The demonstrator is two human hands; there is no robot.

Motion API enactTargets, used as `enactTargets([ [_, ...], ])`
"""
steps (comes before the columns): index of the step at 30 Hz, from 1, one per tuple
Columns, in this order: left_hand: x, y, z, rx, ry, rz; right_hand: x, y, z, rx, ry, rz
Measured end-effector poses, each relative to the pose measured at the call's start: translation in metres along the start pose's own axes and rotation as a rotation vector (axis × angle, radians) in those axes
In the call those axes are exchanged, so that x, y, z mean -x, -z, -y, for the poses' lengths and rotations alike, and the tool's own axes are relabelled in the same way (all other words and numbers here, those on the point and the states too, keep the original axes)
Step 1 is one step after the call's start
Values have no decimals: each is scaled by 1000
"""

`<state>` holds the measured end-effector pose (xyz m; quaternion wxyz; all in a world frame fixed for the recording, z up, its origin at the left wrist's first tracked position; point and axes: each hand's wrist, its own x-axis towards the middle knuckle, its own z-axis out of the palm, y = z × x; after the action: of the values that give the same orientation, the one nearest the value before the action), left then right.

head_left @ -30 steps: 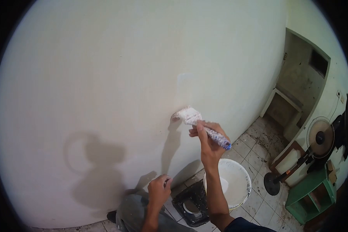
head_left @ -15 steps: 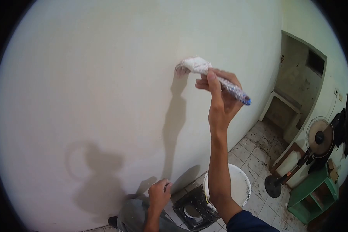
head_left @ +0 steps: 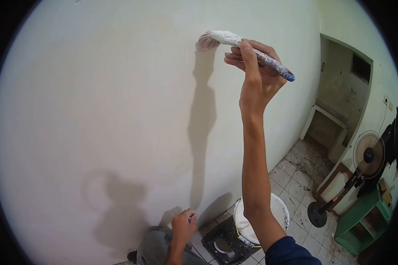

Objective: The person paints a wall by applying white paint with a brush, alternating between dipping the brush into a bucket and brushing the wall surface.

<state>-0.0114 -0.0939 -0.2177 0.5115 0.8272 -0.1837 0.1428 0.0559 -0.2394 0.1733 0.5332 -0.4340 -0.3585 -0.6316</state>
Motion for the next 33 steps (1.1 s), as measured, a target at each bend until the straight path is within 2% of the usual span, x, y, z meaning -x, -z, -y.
enactTargets([
  [5, -1, 0, -2, 1, 2, 7, -2, 5, 9, -4, 40, -48],
  [9, -1, -3, 3, -10, 2, 10, 8, 3, 3, -13, -17, -44],
  [15, -1, -1, 2, 1, 31, 19, 52, 15, -2, 21, -146, -52],
  [23, -1, -2, 2, -6, -1, 5, 111, 38, 2, 120, -210, -37],
  [33, 1, -4, 3, -12, 10, -3, 186, 74, 21, 220, -365, 53],
])
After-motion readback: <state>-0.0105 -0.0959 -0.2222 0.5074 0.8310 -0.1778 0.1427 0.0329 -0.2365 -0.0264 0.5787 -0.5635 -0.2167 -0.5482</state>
